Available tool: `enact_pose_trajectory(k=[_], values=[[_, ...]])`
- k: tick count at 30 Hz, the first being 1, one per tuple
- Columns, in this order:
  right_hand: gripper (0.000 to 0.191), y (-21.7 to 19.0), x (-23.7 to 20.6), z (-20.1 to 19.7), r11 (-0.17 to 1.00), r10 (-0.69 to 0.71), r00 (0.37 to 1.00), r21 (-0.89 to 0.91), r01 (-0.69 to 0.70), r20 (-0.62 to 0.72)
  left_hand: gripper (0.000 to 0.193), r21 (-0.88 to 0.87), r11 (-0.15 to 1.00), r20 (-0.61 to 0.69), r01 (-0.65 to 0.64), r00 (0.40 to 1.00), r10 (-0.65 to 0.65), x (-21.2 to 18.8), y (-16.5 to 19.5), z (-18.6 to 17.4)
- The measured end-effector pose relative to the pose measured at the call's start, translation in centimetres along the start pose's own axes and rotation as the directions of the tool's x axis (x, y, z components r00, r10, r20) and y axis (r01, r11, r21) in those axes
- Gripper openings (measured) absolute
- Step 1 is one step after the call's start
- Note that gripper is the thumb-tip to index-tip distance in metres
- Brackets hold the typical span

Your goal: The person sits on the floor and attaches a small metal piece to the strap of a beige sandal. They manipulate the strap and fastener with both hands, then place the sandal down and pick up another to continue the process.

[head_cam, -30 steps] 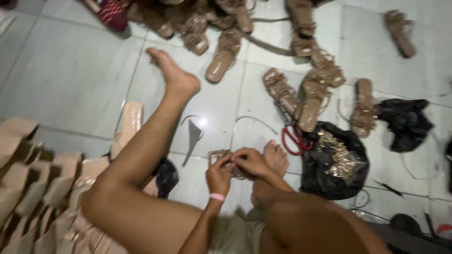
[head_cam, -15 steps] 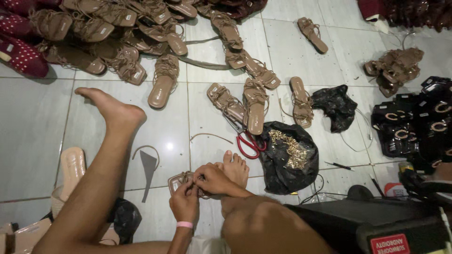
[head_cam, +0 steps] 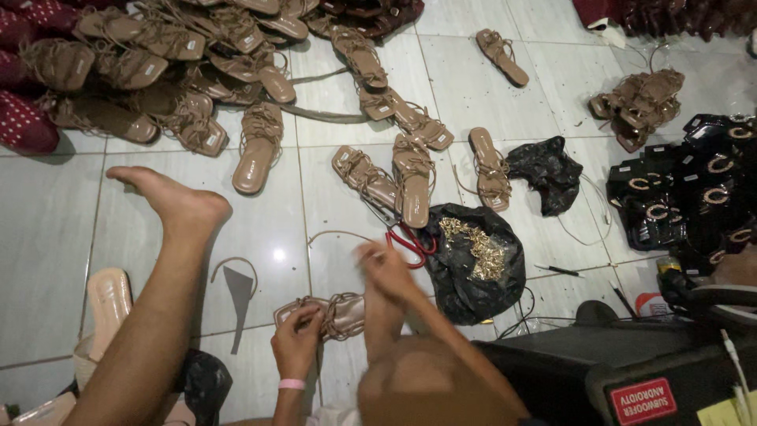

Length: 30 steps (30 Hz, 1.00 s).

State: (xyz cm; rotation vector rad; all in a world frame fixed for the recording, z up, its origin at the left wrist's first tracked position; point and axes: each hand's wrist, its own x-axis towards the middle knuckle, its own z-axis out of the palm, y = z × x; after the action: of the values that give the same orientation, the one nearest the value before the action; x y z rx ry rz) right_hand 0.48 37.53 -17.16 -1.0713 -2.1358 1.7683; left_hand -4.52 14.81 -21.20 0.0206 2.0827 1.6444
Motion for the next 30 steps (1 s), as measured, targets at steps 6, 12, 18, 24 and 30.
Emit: enact_pose_trajectory(k=[6, 12, 18, 24, 30], values=[[0.025, 1.8, 2.2, -10.3, 0.916, -0.308, 0.513, -0.395, -0.067, -0.801, 0.015, 0.215, 0.975, -0.070, -0.061, 0.995, 0.077, -1.1, 1.2, 0.3], [0.032, 3.4, 1.6, -11.3, 0.758, -0.420, 0.583, -0.622, -0.196, -0.695, 0.013, 0.325, 0.898, -0.038, -0.296, 0.945, 0.325, -1.6, 0.8, 0.2], [0.020, 0.9, 1.1, -11.2, 0.692, -0.415, 0.674, -0.693, -0.202, -0.611, 0.020, -0.093, 0.996, 0.117, -0.009, 0.993, 0.020, -1.6, 0.6, -0.1], [0.023, -0.2, 1.8, -11.5, 0.676, -0.244, 0.731, -0.652, -0.343, -0.637, 0.021, -0.141, 0.990, 0.154, 0.010, 0.988, 0.012, -0.9, 0.0, 0.1], [0.019, -0.8, 1.4, -10.5, 0.763, -0.485, 0.656, -0.646, -0.006, -0.579, 0.022, -0.289, 0.945, 0.241, 0.153, 0.967, -0.082, 1.0, -2.4, 0.8]])
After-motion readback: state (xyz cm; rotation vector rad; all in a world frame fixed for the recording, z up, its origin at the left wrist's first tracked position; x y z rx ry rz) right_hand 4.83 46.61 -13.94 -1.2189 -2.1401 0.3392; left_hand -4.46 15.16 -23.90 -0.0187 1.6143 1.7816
